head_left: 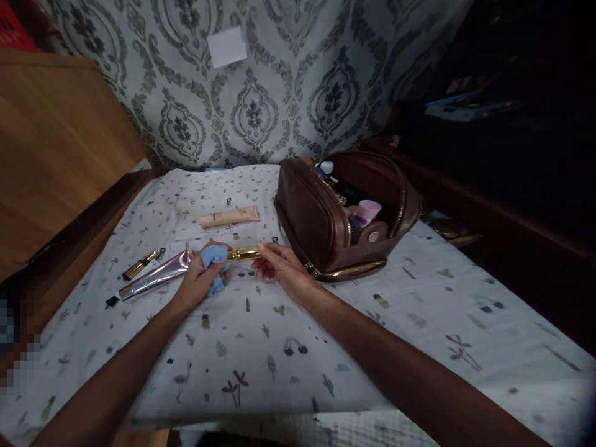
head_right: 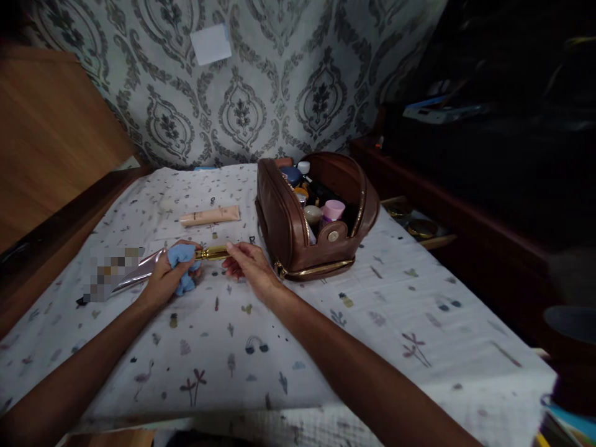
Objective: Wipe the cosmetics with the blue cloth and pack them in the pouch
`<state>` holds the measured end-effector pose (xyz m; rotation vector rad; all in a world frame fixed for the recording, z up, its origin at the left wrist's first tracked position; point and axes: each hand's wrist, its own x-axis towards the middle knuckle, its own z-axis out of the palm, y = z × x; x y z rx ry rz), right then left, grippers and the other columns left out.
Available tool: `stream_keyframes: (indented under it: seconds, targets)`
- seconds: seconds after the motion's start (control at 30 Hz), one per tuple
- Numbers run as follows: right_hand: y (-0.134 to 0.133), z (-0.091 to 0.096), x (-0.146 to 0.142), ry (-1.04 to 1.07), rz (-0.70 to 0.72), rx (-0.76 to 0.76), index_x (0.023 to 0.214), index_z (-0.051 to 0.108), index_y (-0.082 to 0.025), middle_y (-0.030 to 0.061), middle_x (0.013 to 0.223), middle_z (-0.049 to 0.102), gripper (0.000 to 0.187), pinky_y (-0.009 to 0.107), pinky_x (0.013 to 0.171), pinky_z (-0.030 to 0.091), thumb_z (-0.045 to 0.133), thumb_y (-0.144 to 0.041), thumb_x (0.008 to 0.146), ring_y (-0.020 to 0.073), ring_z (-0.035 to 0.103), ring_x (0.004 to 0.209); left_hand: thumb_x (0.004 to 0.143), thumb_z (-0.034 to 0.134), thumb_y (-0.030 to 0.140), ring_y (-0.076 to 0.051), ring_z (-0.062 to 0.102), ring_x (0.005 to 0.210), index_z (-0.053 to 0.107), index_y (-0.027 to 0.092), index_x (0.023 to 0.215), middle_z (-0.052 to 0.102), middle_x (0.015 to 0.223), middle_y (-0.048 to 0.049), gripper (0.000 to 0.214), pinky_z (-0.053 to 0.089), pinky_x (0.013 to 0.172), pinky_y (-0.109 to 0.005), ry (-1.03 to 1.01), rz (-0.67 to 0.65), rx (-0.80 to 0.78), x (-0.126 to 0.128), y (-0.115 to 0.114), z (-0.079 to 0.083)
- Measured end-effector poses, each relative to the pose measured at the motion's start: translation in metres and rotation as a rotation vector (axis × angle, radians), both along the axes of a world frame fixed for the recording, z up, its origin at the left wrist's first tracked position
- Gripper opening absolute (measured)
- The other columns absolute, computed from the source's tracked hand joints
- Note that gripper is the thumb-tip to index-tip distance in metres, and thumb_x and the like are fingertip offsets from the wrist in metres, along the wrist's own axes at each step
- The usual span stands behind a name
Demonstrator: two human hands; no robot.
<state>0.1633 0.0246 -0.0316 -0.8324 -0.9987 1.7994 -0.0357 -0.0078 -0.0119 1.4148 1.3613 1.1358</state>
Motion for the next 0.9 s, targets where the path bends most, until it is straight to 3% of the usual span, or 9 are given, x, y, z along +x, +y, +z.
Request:
stream_keyframes:
  seconds: [0.13,0.33,0.43,0.57,0.7,0.9]
  targets:
    - [-0.0003,0.0022,0.0007,0.015,0.008,0.027,0.075,0.063,-0.016,0.0013,0.069,0.067,0.056,0.02,0.047,0.035,0.086,-0.064,0.058,0.0086,0.056,0.055,0.079,0.072,0.056,-0.012,0.059,0.051,0.061,0.019,0.102,0.058,0.062,0.0034,0.045,0.038,0.036,-0.017,-0.046,0.032,-0.01,0.0007,0.0003,-0.0016]
    - [-0.0028,0.0068,0.0024,-0.021,0.049,0.081,0.088,0.068,-0.018,-0.0001,0.08,0.067,0.048,0.019,0.049,0.039,0.091,-0.046,0.056,0.0115,0.062,0.068,0.078,0.069,0.061,-0.006,0.043,0.034,0.059,0.019,0.087,0.057,0.054,0.0053,0.044,0.031,0.03,-0.015,-0.083,0.154,-0.083,0.003,0.0009,-0.0006]
    - [-0.0033,0.0047,0.0009,-0.061,0.069,0.137,0.09,0.067,-0.019,-0.0006,0.08,0.067,0.048,0.02,0.048,0.04,0.091,-0.041,0.055,0.0127,0.062,0.069,0.076,0.071,0.061,-0.007,0.046,0.036,0.059,0.019,0.082,0.056,0.052,0.0053,0.045,0.031,0.031,-0.014,-0.114,0.17,-0.082,0.0036,0.0012,0.0009]
    - [-0.0031,0.0012,-0.0007,-0.123,0.083,0.174,0.092,0.064,-0.019,-0.0012,0.074,0.066,0.05,0.02,0.045,0.039,0.087,-0.051,0.062,0.0118,0.061,0.06,0.075,0.073,0.06,-0.009,0.052,0.041,0.062,0.019,0.09,0.057,0.056,0.0051,0.045,0.037,0.034,-0.016,-0.155,0.111,-0.047,0.002,0.0017,-0.0015]
    - [-0.0046,0.0025,0.0,-0.142,0.151,0.159,0.082,0.057,-0.018,0.0005,0.066,0.068,0.051,0.02,0.046,0.038,0.073,-0.066,0.074,0.0095,0.057,0.049,0.075,0.076,0.056,-0.011,0.056,0.048,0.062,0.019,0.096,0.057,0.059,0.0048,0.045,0.039,0.036,-0.016,-0.213,0.061,-0.036,-0.0013,0.0021,-0.0047]
    - [-0.0084,0.006,0.0,-0.129,0.204,0.124,0.083,0.056,-0.018,0.0011,0.066,0.069,0.057,0.02,0.043,0.034,0.074,-0.071,0.07,0.0096,0.057,0.047,0.078,0.074,0.056,-0.01,0.055,0.048,0.065,0.018,0.1,0.059,0.06,0.0035,0.045,0.039,0.038,-0.017,-0.239,0.055,-0.028,0.0003,0.0017,-0.0032]
